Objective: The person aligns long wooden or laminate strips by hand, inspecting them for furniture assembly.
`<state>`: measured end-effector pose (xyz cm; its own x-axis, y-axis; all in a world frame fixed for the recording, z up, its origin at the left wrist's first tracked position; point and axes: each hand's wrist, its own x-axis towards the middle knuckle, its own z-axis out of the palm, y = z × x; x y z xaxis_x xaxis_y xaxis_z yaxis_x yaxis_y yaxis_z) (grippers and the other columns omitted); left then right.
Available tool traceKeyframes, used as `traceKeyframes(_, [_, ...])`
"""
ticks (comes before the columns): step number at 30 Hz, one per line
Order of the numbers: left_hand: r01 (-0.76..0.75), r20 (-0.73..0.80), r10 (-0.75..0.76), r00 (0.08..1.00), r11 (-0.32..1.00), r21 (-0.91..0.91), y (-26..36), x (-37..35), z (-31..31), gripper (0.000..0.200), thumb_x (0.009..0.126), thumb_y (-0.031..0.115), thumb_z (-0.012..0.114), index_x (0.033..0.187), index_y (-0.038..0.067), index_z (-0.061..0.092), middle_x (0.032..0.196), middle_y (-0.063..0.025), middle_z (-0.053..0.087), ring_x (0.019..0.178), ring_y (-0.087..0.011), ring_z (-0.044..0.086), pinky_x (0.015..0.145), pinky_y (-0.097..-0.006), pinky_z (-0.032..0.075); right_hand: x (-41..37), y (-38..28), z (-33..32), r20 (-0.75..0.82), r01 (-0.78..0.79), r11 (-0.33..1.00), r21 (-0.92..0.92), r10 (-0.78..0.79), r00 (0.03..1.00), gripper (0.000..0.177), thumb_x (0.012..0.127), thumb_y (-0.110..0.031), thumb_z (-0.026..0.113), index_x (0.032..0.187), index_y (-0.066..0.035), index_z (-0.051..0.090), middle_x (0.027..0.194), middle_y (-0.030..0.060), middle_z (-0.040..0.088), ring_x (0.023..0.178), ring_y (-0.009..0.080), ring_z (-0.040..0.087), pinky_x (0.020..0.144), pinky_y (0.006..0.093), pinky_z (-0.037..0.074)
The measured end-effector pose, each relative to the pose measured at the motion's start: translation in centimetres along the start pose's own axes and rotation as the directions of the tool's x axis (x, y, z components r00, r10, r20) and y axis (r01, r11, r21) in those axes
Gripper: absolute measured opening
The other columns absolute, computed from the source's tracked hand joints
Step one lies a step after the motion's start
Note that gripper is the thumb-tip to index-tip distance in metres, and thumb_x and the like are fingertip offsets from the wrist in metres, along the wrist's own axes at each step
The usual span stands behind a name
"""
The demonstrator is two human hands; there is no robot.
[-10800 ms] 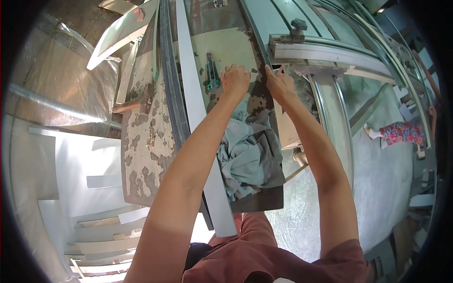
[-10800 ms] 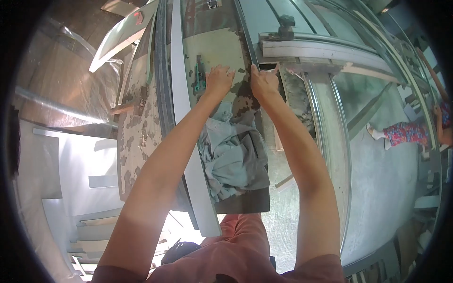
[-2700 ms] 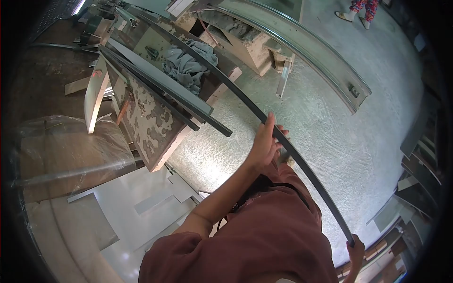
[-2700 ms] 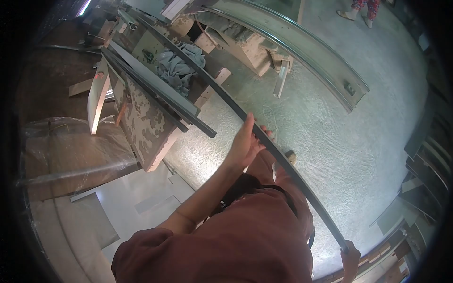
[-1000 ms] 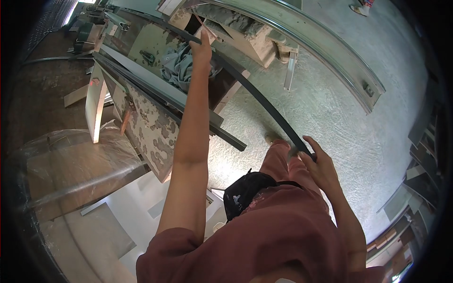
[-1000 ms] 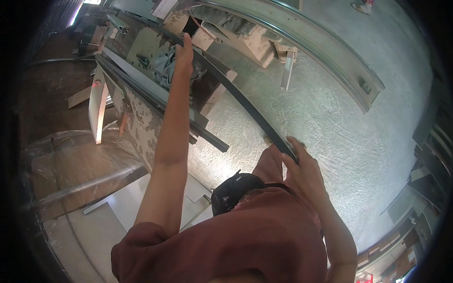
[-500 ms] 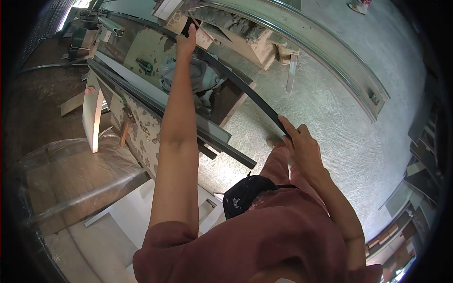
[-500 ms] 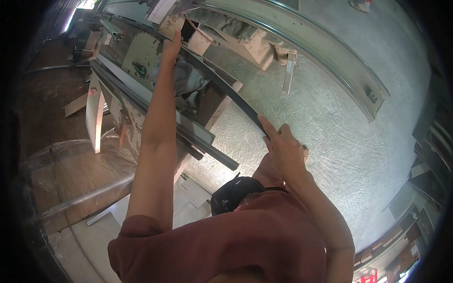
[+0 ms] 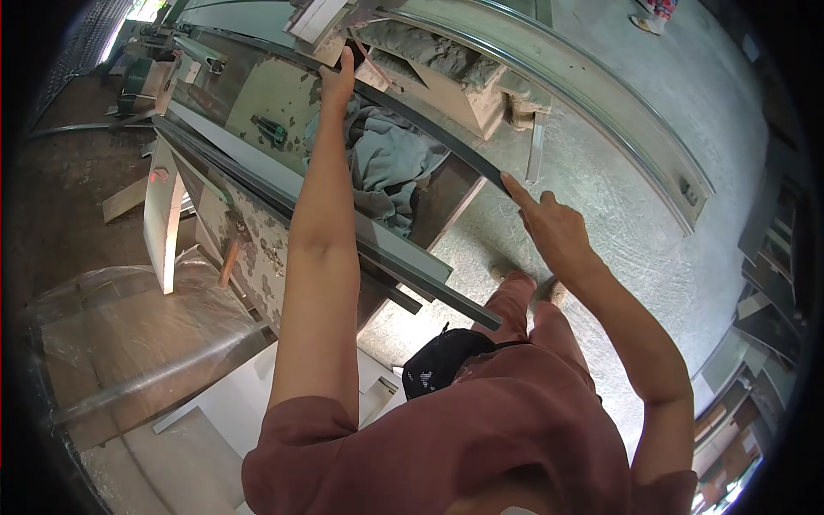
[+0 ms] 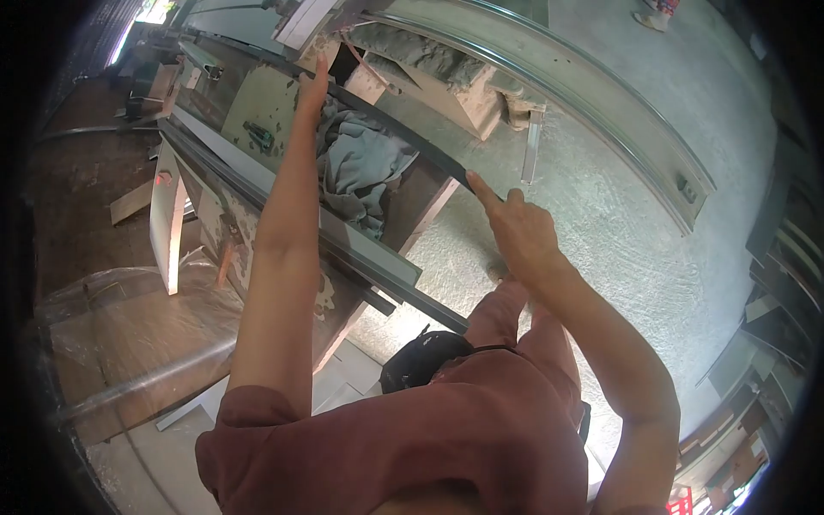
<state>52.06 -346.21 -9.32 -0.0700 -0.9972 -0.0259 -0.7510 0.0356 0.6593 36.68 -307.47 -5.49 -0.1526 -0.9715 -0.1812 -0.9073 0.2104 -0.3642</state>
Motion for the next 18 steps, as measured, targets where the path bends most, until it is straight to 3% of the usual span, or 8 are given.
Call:
traceKeyframes(2, [0.016,-0.009,-0.016,1.000,1.000,-0.024,-0.8,0.2,0.5,0.105,0.070,0.077,0.033,0.133,-0.004,0.020,0.136,-0.0279,0.024,0.126,-0.0448,0.019,0.101,-0.0509,0.019,1.6,-0.3,0.1,0.000,-0.007,1.000,-0.017,0.007,1.000,0.066,0.077,0.000,0.050,0.135,-0.022,0.026,0.076,0.0153,0.053,0.060,0.0274,0.060,0.050,0.0359,0.049])
traceKeyframes(4, [-0.084,-0.034,0.085,0.996,0.995,0.044,-0.4,-1.4,0.7,0.097,0.074,0.074,0.032,0.136,0.001,0.019,0.139,-0.0226,0.021,0.127,-0.0465,0.014,0.101,-0.0550,0.013,3.1,-0.7,0.4,-0.001,-0.010,1.000,-0.026,0.010,1.000,0.066,0.077,0.001,0.049,0.135,-0.022,0.026,0.076,0.0155,0.053,0.061,0.0280,0.061,0.051,0.0366,0.049])
traceKeyframes(8, [-0.257,0.027,0.258,0.966,0.965,-0.045,1.3,-7.0,-0.1,0.088,0.078,0.067,0.036,0.133,0.000,0.024,0.135,-0.0239,0.029,0.125,-0.0445,0.023,0.101,-0.0530,0.016,6.5,-1.8,0.7,-0.068,0.028,0.999,-0.042,-0.031,0.997,0.064,0.078,0.001,0.048,0.134,-0.021,0.028,0.078,0.0168,0.054,0.066,0.0296,0.061,0.054,0.0369,0.050])
traceKeyframes(10, [-0.293,0.067,0.309,0.949,0.939,-0.181,2.3,-11.0,-1.2,0.082,0.080,0.063,0.039,0.131,-0.001,0.029,0.131,-0.0262,0.034,0.123,-0.0419,0.030,0.101,-0.0496,0.019,8.4,-2.5,0.4,-0.091,0.052,0.997,-0.056,-0.057,0.994,0.062,0.078,0.000,0.047,0.134,-0.021,0.028,0.078,0.0171,0.055,0.068,0.0302,0.061,0.056,0.0371,0.050])
traceKeyframes(13, [-0.282,0.069,0.301,0.951,0.937,-0.205,3.2,-15.7,-2.6,0.077,0.083,0.057,0.042,0.128,-0.005,0.033,0.126,-0.0281,0.039,0.119,-0.0392,0.037,0.099,-0.0419,0.025,11.2,-3.7,-0.3,-0.049,0.048,0.997,-0.057,-0.050,0.998,0.058,0.079,-0.001,0.046,0.132,-0.019,0.031,0.080,0.0181,0.057,0.073,0.0310,0.062,0.061,0.0373,0.050])
traceKeyframes(15, [-0.234,0.155,0.315,0.936,0.890,-0.391,3.4,-18.1,-3.3,0.075,0.085,0.053,0.043,0.125,-0.009,0.035,0.123,-0.0298,0.042,0.117,-0.0370,0.040,0.096,-0.0348,0.031,13.3,-4.3,0.1,-0.084,0.075,0.993,-0.096,-0.084,0.993,0.054,0.080,-0.002,0.045,0.131,-0.016,0.033,0.082,0.0174,0.060,0.077,0.0308,0.062,0.065,0.0378,0.050])
traceKeyframes(18, [-0.140,0.205,0.252,0.946,0.886,-0.443,2.6,-20.4,-3.5,0.074,0.086,0.051,0.043,0.124,-0.012,0.034,0.120,-0.0302,0.044,0.115,-0.0352,0.043,0.093,-0.0316,0.033,15.9,-5.1,0.7,-0.173,0.125,0.991,-0.050,-0.131,0.976,0.057,0.080,-0.006,0.046,0.132,-0.020,0.029,0.081,0.0172,0.060,0.072,0.0310,0.061,0.061,0.0393,0.049])
